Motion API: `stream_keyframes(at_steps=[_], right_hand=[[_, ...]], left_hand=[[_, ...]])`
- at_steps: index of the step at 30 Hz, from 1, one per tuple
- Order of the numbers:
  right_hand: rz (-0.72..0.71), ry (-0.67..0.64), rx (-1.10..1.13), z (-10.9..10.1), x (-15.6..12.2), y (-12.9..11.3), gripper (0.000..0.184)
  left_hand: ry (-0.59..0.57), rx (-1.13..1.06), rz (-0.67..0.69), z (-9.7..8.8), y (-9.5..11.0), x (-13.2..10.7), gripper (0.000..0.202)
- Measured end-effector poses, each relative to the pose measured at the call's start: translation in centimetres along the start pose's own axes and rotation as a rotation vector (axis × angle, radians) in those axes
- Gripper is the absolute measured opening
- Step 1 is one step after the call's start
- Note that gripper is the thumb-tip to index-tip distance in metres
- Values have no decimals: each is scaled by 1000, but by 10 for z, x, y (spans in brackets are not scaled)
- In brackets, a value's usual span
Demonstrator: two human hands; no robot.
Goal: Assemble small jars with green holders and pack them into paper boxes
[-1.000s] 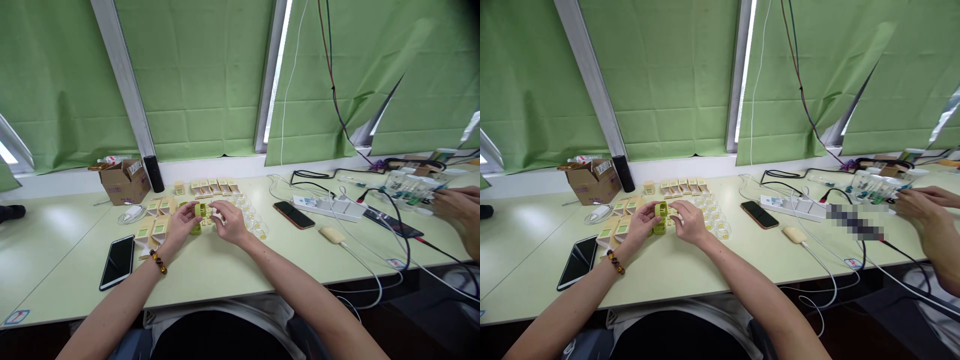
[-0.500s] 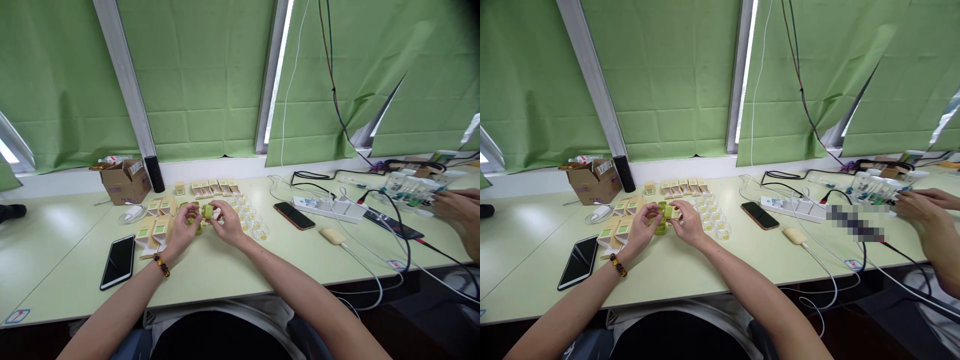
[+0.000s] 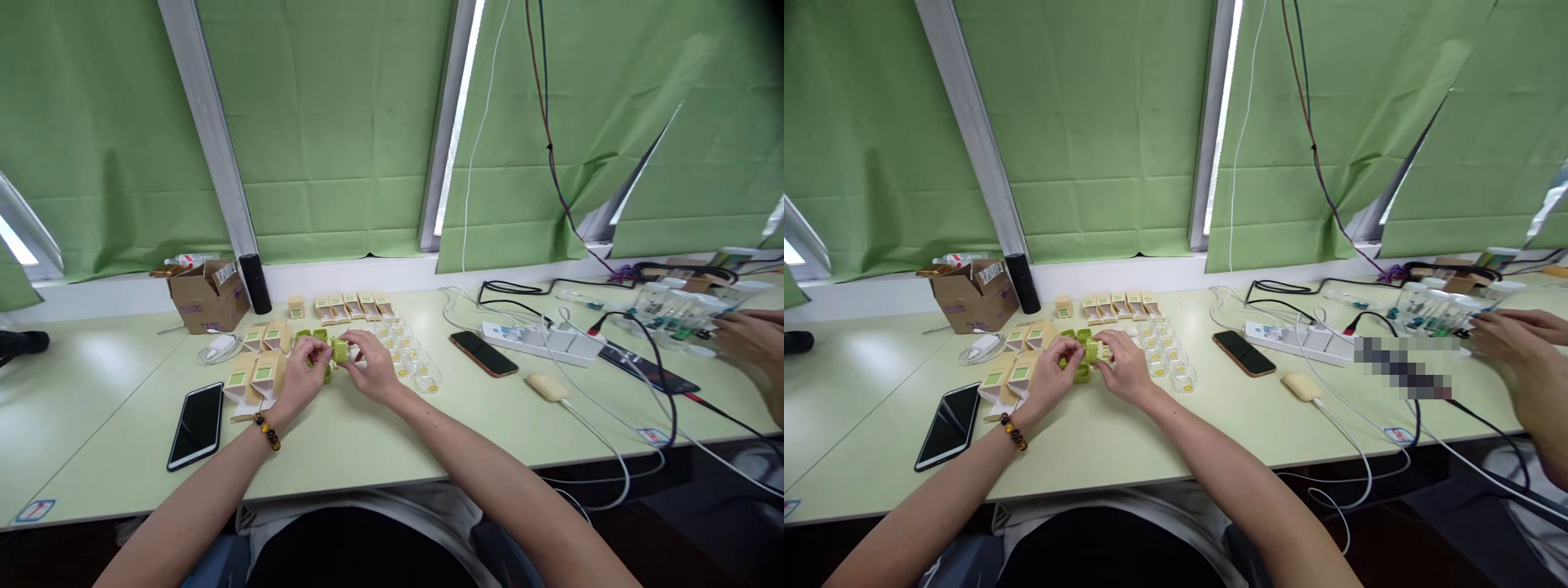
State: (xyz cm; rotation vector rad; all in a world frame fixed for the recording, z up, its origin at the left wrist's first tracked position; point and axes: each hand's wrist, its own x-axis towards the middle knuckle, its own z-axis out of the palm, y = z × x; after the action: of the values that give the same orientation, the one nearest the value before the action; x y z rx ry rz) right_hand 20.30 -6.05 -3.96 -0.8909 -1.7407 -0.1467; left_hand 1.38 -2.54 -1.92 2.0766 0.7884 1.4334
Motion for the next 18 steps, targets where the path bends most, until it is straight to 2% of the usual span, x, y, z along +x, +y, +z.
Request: stream_keyframes(at_steps=[7, 18], right_hand=[[-29, -17, -27, 0, -1, 4, 41], [61, -27, 53, 1, -1, 3, 37]], left_hand=[[-32, 2, -64, 1, 0, 1, 16], [-60, -83, -158, 4, -7, 0, 21]])
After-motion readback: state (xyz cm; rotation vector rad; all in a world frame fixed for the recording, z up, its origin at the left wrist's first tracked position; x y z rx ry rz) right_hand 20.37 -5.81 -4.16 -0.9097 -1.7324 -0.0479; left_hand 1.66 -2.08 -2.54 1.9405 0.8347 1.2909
